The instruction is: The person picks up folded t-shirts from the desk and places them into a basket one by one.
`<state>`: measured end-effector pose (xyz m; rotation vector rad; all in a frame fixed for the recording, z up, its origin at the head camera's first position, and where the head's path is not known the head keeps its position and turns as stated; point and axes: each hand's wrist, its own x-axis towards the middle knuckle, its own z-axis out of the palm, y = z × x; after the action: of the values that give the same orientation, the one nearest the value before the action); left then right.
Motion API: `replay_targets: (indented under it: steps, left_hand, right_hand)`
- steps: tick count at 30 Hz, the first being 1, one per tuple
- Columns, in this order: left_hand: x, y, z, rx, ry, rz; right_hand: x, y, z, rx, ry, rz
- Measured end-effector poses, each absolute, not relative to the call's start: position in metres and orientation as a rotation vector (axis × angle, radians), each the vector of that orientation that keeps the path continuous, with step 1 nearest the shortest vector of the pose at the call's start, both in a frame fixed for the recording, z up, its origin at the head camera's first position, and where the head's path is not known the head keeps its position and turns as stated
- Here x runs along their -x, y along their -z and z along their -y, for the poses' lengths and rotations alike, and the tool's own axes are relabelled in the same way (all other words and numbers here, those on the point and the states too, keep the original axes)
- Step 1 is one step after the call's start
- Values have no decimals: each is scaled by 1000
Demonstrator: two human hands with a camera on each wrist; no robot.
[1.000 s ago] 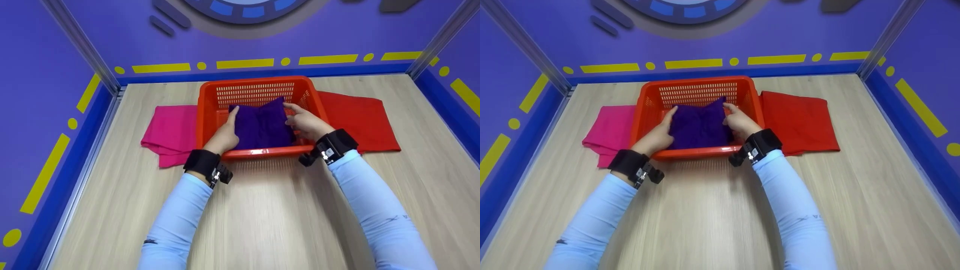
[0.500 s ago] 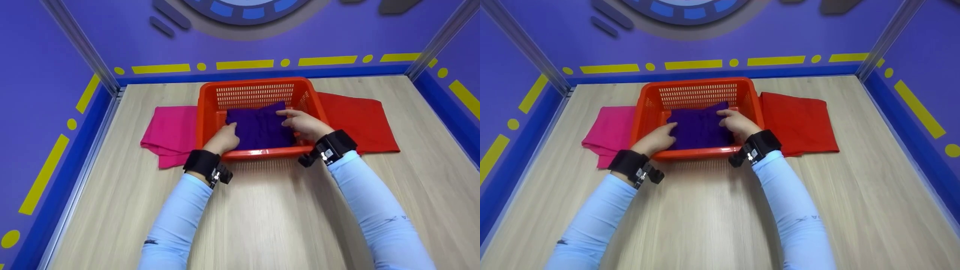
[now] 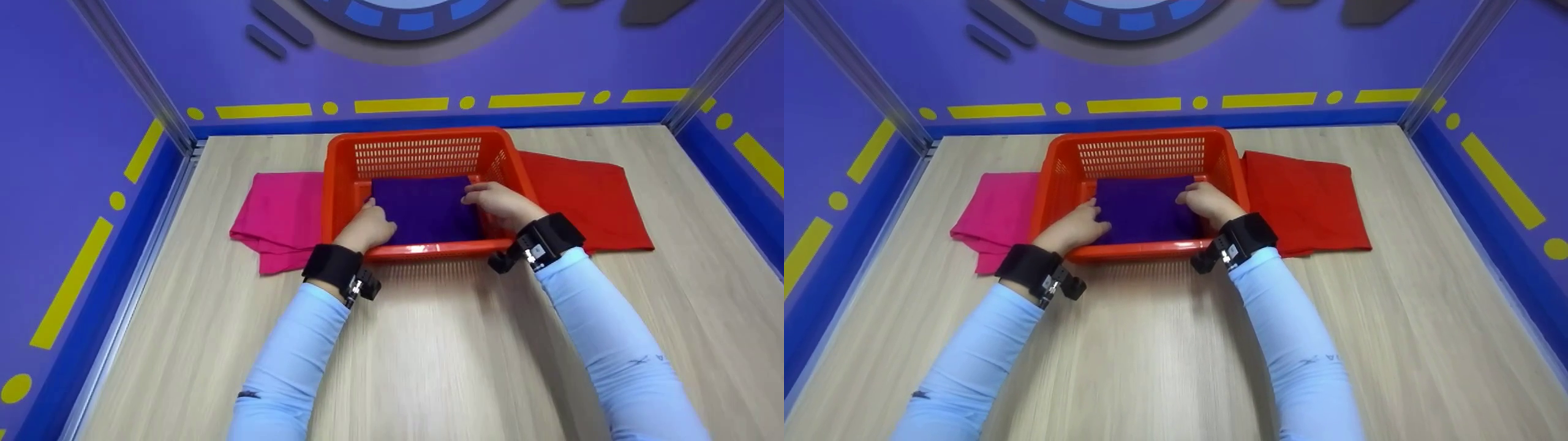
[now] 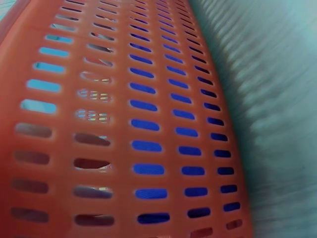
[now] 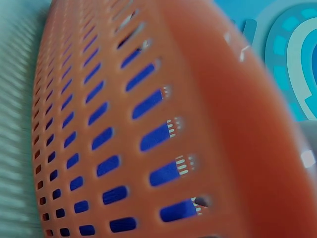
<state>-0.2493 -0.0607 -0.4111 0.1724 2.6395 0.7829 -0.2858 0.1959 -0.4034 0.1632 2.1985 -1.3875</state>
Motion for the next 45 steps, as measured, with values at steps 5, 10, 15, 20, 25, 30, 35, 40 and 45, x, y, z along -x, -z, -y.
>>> replay_targets:
  steps: [5, 10, 15, 20, 25, 30, 35, 40, 45]
  left_hand:
    - [248, 412, 62, -160, -767, -2665]
    - [248, 414, 63, -72, -869, -2715]
    - [246, 414, 59, -3, -987, -2848]
    - [243, 414, 58, -102, -1153, -3125]
    - [229, 417, 67, -324, -1401, -3311]
    - [225, 420, 88, -456, -1653, -3410]
    - [230, 429, 125, -177, -1851, -3405]
    - [237, 452, 168, 144, -1984, -3111]
    - [237, 470, 198, 254, -1825, -2943]
  right_hand:
    - [286, 403, -194, -187, 1403, -2173]
    - [286, 402, -192, -183, 1458, -2155]
    - [285, 398, -195, -144, 1595, -2130]
    - [287, 393, -197, -116, 1868, -2112]
    - [282, 385, -211, -48, 2060, -2179]
    - [276, 377, -242, 20, 2028, -2349]
    - [272, 383, -270, -3, 1775, -2468]
    - [270, 403, -278, -98, 1864, -2277]
    - [267, 417, -273, -165, 1936, -2208]
